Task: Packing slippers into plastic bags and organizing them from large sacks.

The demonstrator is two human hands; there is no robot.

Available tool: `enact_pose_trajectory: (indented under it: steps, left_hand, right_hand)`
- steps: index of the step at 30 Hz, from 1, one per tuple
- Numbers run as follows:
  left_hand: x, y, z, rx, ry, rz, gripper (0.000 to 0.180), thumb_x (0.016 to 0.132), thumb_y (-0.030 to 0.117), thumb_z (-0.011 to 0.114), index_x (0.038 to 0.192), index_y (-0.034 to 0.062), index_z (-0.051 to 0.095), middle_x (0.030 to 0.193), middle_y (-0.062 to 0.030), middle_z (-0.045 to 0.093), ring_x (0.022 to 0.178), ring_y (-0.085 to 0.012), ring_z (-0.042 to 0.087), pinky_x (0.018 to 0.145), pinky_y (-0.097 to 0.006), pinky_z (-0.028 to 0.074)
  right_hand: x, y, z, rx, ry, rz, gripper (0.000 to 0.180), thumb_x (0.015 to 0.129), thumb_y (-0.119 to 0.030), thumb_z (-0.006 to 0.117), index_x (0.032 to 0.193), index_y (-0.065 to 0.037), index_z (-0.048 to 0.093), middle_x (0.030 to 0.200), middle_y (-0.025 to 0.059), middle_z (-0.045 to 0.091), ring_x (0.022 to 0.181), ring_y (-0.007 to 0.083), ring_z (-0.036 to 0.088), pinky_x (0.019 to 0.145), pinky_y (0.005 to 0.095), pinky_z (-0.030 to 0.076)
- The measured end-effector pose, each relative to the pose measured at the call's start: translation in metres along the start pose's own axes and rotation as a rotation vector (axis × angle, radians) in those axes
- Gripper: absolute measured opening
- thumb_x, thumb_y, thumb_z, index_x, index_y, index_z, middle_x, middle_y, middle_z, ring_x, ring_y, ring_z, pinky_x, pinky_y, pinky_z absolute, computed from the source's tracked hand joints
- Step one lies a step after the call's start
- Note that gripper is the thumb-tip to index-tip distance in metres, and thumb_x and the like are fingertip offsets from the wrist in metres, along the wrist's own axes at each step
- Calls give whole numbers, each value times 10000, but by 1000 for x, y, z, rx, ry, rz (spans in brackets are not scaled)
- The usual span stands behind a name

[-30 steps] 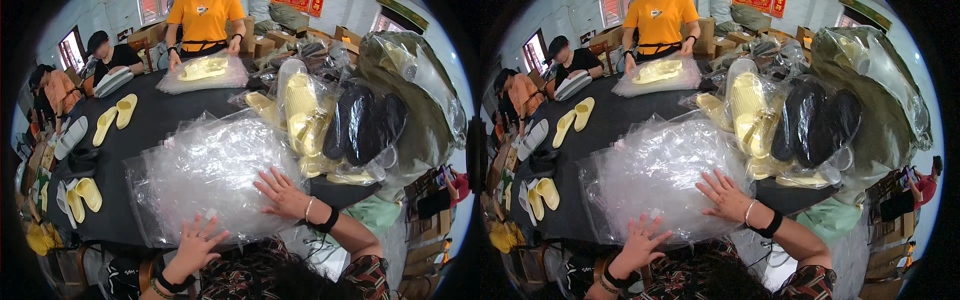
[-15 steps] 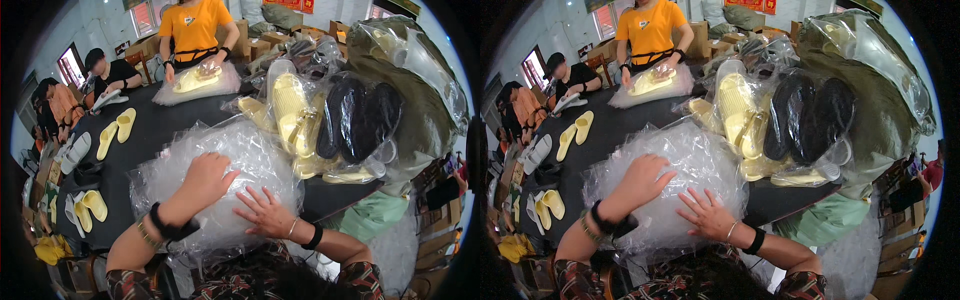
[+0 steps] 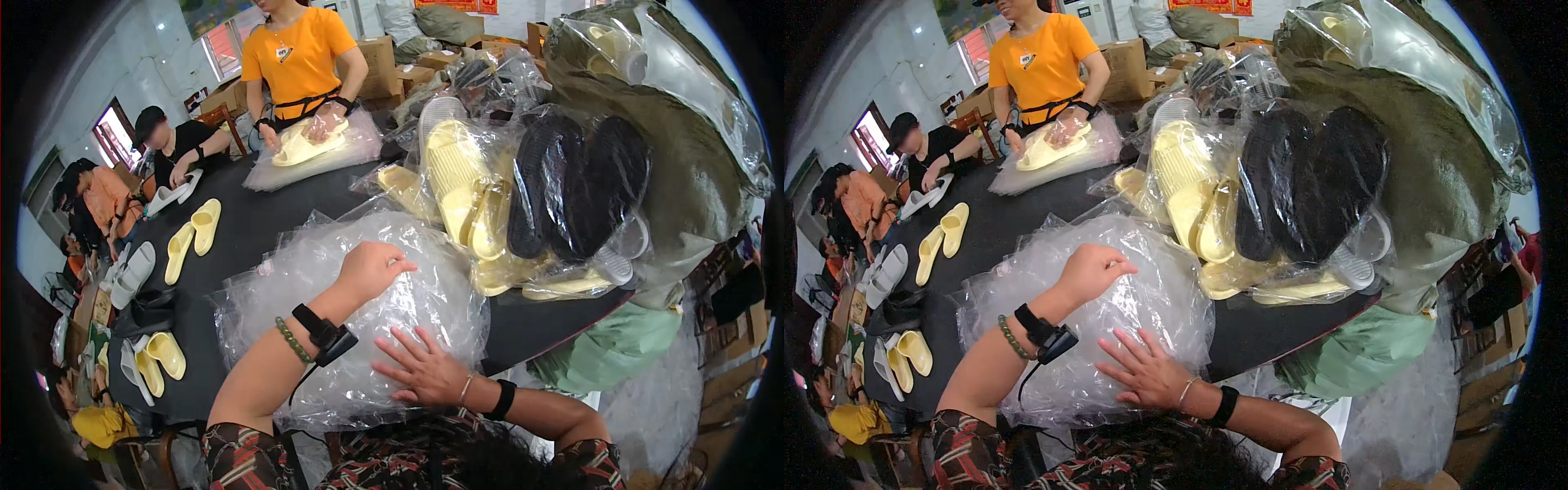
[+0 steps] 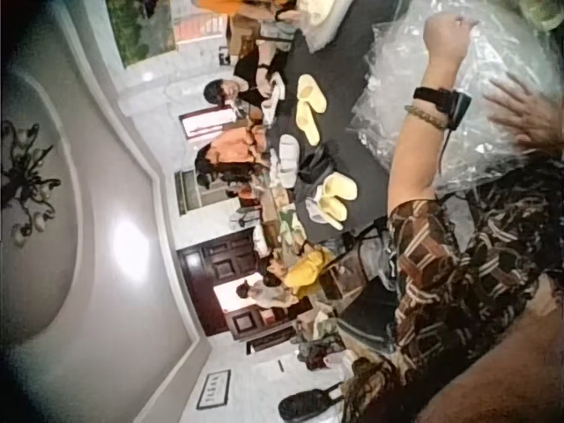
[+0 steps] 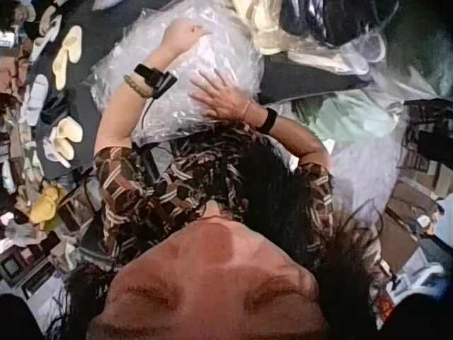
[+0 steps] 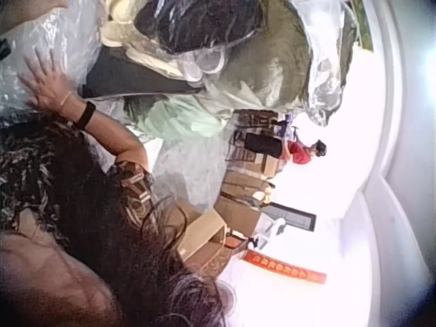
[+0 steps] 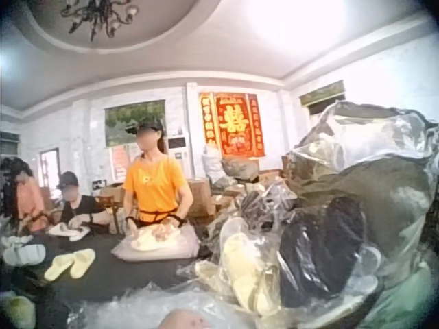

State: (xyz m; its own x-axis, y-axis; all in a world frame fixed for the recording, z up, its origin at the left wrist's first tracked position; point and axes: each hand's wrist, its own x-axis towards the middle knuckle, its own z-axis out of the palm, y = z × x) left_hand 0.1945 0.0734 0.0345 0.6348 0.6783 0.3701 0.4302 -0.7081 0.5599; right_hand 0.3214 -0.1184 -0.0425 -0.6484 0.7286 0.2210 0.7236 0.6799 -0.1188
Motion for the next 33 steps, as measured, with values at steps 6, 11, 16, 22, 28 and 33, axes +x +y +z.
enact_pose_trajectory:
  steps: [6, 11, 16, 22, 28, 33]
  left_hand:
    - [10, 1, -3, -136, -8, -226, 409, 869, 404, 744, 802, 1, 729, 615, -124, 623, 540, -219, 578, 551, -362, 445]
    - [-6, 8, -22, 113, -177, -261, 465, 841, 467, 747, 959, 19, 709, 827, -173, 692, 766, -354, 655, 695, -419, 508]
    - [-52, -8, -19, 174, -123, -84, 505, 790, 365, 805, 1124, 16, 657, 1017, -169, 700, 841, -333, 659, 756, -415, 524]
    - [-67, 2, 3, -46, 53, -28, 509, 754, 304, 829, 1151, 42, 648, 1050, -134, 688, 787, -296, 654, 739, -385, 535]
    - [-76, 13, -13, -131, 152, 36, 491, 725, 218, 861, 1155, 74, 672, 904, -107, 681, 679, -219, 583, 651, -333, 497]
    - [-85, -3, -26, 43, 187, -61, 308, 785, 246, 815, 998, 61, 691, 819, -123, 680, 672, -288, 620, 622, -373, 490]
  right_hand:
    - [-1, -3, 6, 51, -35, -72, 674, 964, -572, 468, 1523, -204, 396, 1643, 120, 224, 1512, 352, 191, 1169, 594, 210]
    - [-6, 1, -5, 138, 18, -34, 636, 982, -553, 475, 1506, -197, 419, 1630, 138, 247, 1495, 373, 230, 1154, 597, 232]
    - [13, 23, -56, 750, 223, 267, 522, 942, -330, 666, 1356, -46, 519, 1334, 185, 568, 1221, 337, 554, 983, 439, 453]
    - [48, 89, -70, 307, 545, 440, 387, 891, -252, 738, 1146, 6, 605, 1017, 163, 635, 777, 282, 638, 696, 351, 533]
    - [57, 103, -63, 917, 388, 542, 205, 941, -135, 669, 1020, 52, 635, 795, 100, 681, 662, 163, 654, 612, 301, 524]
    - [65, 91, -61, 926, 471, 649, 195, 976, -124, 612, 1050, 56, 618, 777, 101, 671, 638, 149, 654, 594, 288, 520]
